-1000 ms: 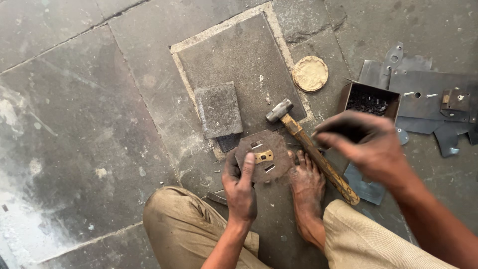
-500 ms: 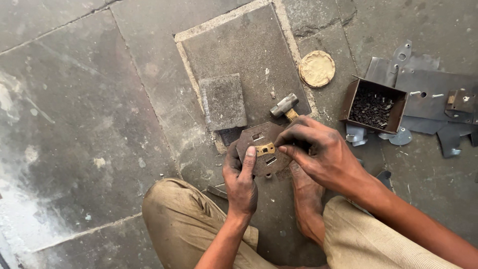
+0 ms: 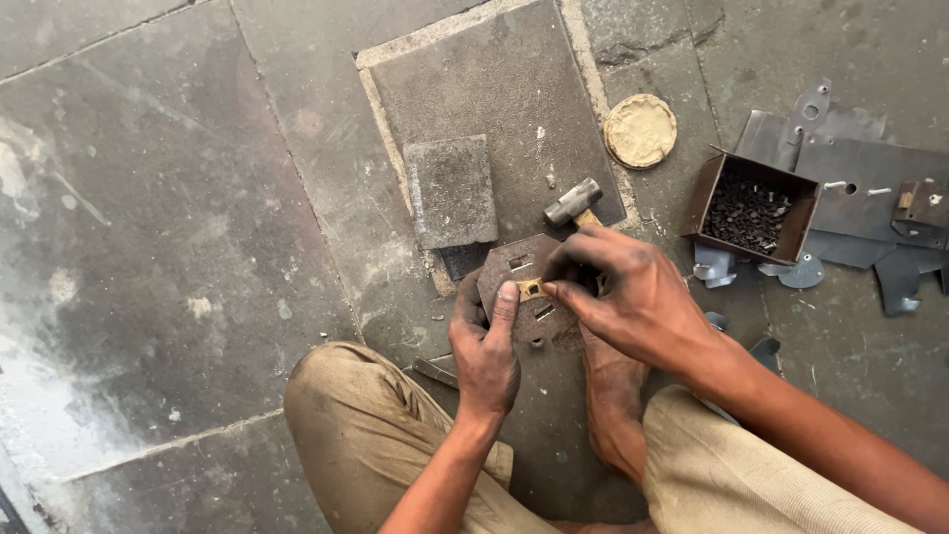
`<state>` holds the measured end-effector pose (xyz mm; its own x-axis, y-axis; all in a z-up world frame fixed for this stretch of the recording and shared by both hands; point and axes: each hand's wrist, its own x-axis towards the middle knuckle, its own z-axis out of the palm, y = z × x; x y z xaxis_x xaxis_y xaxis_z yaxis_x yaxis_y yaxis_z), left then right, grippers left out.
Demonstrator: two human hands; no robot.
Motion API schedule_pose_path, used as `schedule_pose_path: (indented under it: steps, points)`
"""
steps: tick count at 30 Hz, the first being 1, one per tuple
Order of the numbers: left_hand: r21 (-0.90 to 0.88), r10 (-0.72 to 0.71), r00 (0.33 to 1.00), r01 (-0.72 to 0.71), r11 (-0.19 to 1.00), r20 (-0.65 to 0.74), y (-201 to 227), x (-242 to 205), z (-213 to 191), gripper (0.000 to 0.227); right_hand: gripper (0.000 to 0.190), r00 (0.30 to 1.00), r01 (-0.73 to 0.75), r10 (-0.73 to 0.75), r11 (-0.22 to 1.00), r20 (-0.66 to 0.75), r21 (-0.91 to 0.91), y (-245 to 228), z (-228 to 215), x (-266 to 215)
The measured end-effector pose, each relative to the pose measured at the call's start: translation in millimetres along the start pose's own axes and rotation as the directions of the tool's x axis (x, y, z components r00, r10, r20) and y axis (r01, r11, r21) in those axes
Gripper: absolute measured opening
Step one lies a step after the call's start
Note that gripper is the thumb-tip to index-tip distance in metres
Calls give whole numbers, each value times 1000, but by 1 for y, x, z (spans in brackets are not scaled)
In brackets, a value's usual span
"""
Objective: The person sits on the floor and uses a hammer and metal punch to shape and assemble metal components. They repeatedly position a metal piece on a block, strike it with a hammer, and insert small metal parts into holes.
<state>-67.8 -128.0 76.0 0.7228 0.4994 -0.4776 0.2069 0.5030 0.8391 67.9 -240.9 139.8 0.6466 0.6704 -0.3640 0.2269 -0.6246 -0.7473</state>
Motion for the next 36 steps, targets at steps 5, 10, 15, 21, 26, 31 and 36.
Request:
schedule_pose_path:
  steps: [5, 10, 15, 21, 26, 31, 36]
  points:
    - [-17, 0, 1000, 0, 1000, 3, -2, 2, -2, 32, 17, 991, 92, -111, 968, -69, -231, -2, 5, -4]
    - [-74, -18, 1000, 16, 997, -26, -3, 5, -3, 30, 16, 940, 273, -328, 892, -98, -360, 5, 13, -7]
    - [-169, -56, 998, 48, 984, -42, -4, 8, -7, 29, 35, 836, 483, -549, 734, 1, -477, 13, 11, -11]
    - [-300, -203, 979, 186, 936, -25, -15, 14, -18, 35, 51, 809, 539, -573, 635, 130, -554, 26, 8, -11]
    - [-136, -415, 891, 442, 887, 186, -14, 27, -48, 71, 39, 896, 434, -443, 857, 35, -278, 47, 19, -4]
    - [599, -33, 992, -45, 799, 119, 8, 32, -67, 71, 38, 935, -351, 311, 876, 170, 330, 62, 42, 5]
    - [296, -192, 977, 157, 942, 93, 11, 24, -44, 56, 50, 888, -456, 385, 661, 252, 597, 60, 58, -4]
